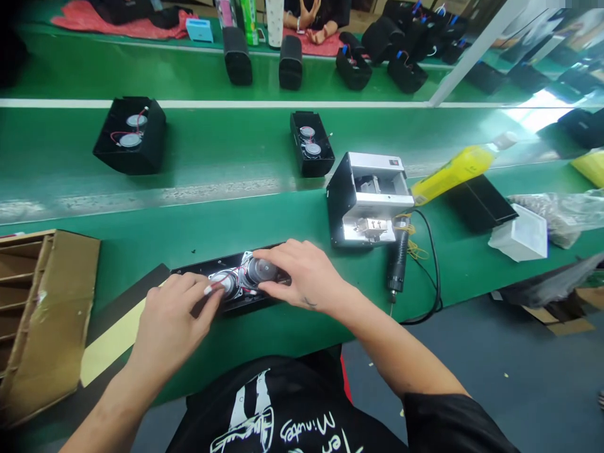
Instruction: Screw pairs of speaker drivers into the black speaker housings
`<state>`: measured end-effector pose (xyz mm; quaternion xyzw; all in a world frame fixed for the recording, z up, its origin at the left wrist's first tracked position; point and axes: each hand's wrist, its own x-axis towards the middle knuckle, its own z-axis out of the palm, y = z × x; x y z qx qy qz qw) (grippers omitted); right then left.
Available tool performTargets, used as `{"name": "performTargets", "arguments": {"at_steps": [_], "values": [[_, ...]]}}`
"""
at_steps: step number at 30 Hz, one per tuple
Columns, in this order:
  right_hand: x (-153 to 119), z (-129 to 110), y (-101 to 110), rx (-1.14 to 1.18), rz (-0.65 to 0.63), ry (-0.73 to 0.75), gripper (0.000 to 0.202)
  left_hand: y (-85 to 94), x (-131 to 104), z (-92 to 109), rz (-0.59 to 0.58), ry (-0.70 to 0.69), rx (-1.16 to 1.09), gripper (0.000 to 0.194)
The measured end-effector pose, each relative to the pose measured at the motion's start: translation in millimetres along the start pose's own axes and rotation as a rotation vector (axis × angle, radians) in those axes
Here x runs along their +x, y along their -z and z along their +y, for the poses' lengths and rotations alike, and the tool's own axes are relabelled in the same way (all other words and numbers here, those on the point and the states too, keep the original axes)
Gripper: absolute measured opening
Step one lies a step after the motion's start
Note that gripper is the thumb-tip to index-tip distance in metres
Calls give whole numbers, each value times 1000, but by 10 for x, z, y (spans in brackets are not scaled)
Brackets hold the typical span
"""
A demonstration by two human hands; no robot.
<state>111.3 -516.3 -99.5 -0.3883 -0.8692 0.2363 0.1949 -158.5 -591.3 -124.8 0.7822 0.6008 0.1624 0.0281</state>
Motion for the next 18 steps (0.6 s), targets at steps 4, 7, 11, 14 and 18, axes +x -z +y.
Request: {"name": "performTargets", "arguments": {"at_steps": [4, 7, 11, 14, 18], "values": [[66, -7, -80, -161, -98, 55, 50, -42, -47, 6, 8, 6, 12, 19], [102, 6, -46, -240, -149, 88, 45, -34, -15, 6, -25, -17, 32, 20], [124, 25, 27, -296, -178, 118, 42, 0, 128, 26, -127, -114, 44, 20], [107, 35, 30, -319, -170, 121, 42, -19, 284, 60, -195, -183, 39, 18], [65, 41, -6, -337, -150, 118, 43, -86, 401, 68, -210, -212, 23, 25]]}}
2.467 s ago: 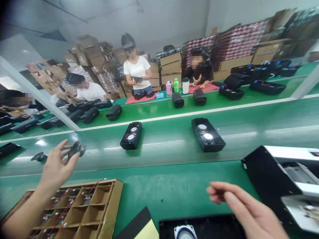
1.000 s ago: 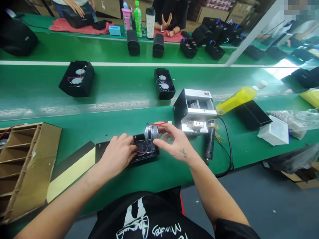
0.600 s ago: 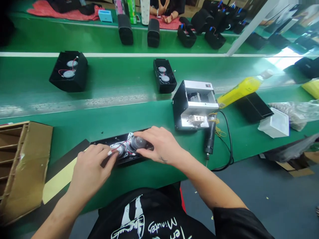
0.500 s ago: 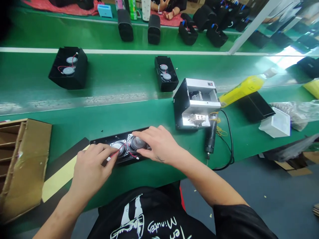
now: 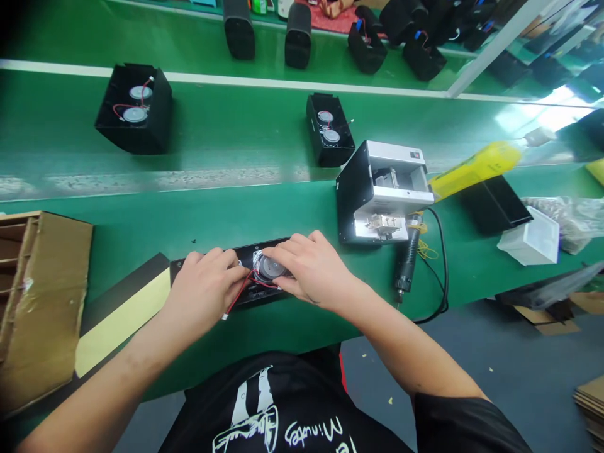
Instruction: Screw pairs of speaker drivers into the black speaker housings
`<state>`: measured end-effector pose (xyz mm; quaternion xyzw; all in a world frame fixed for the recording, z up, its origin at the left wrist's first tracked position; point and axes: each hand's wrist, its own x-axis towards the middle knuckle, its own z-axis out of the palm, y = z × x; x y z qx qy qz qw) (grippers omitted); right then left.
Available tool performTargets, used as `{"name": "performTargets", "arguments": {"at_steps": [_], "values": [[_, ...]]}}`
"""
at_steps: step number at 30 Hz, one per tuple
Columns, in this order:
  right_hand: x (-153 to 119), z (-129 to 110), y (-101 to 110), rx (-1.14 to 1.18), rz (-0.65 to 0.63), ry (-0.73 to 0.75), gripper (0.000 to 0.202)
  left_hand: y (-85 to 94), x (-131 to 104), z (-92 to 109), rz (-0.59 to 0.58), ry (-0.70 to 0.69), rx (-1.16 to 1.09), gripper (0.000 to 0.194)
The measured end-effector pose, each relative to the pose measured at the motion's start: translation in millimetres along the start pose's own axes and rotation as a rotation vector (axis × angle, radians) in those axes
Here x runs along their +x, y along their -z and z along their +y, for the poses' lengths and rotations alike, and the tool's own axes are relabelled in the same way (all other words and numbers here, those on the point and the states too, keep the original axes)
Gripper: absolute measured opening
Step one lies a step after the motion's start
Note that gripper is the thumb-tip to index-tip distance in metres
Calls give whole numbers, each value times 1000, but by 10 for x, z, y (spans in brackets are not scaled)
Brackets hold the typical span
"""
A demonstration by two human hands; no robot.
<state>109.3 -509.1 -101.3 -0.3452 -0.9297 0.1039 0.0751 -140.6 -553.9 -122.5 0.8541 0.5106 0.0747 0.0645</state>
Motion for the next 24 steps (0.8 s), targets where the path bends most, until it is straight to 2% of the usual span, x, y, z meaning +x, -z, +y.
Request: {"name": "performTargets", "arguments": {"at_steps": [3, 7, 12, 24], "values": [[5, -8, -16, -14, -13, 9, 45, -35, -45, -24, 35, 3, -25, 26], [80, -2, -29, -27, -62, 45, 49, -66, -180, -36, 105, 41, -73, 18], [167, 32, -57, -52, -110, 89, 47, -101, -255, -14, 177, 86, -115, 16], [178, 41, -95, -62, -133, 92, 47, -144, -248, -29, 204, 106, -169, 15]]}}
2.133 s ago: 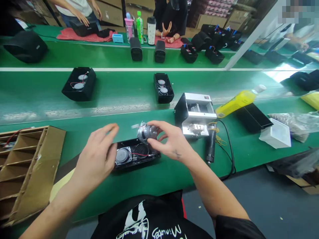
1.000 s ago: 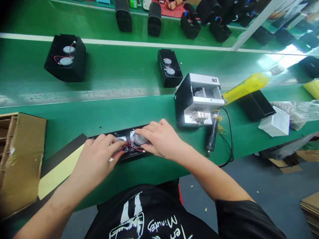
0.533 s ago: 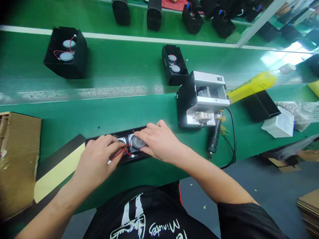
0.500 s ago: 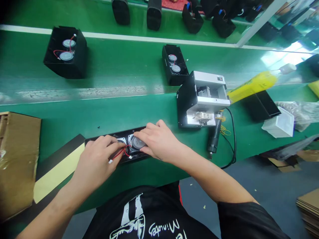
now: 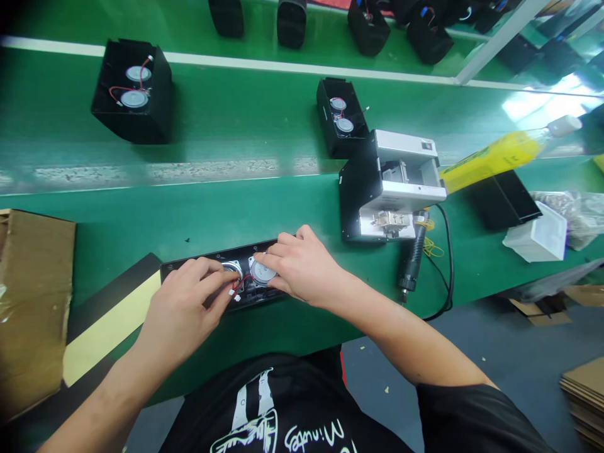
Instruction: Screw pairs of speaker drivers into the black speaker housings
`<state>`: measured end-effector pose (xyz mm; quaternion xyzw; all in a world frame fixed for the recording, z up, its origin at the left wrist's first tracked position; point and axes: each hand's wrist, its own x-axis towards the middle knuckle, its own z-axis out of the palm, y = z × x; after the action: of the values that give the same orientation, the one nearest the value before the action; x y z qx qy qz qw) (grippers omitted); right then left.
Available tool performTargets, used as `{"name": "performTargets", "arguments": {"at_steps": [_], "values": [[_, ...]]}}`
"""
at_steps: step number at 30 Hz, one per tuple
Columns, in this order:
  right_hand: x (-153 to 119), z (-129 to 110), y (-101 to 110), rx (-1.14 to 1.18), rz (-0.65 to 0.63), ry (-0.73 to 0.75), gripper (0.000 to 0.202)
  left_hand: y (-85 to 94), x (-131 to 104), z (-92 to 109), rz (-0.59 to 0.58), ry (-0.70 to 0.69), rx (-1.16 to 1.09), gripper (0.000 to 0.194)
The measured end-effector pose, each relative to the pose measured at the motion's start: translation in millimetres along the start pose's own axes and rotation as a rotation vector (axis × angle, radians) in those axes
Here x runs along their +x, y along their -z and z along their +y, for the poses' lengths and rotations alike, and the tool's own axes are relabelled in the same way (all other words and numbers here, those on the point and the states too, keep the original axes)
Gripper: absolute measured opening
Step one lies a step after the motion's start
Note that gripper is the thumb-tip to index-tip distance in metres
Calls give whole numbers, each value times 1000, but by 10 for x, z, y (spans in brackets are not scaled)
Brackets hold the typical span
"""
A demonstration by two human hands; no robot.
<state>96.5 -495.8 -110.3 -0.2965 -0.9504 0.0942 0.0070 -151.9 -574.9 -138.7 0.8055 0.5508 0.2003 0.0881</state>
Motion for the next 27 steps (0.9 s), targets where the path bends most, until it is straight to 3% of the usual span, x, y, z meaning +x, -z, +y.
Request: {"name": "performTargets", "arguments": {"at_steps": [16, 27], "values": [[-19, -43, -31, -36, 68, -9, 47, 9, -17, -4, -7, -7, -2, 14], [-9, -42, -39, -21, 6, -30, 53, -4, -9, -22, -15, -10, -2, 13]]}}
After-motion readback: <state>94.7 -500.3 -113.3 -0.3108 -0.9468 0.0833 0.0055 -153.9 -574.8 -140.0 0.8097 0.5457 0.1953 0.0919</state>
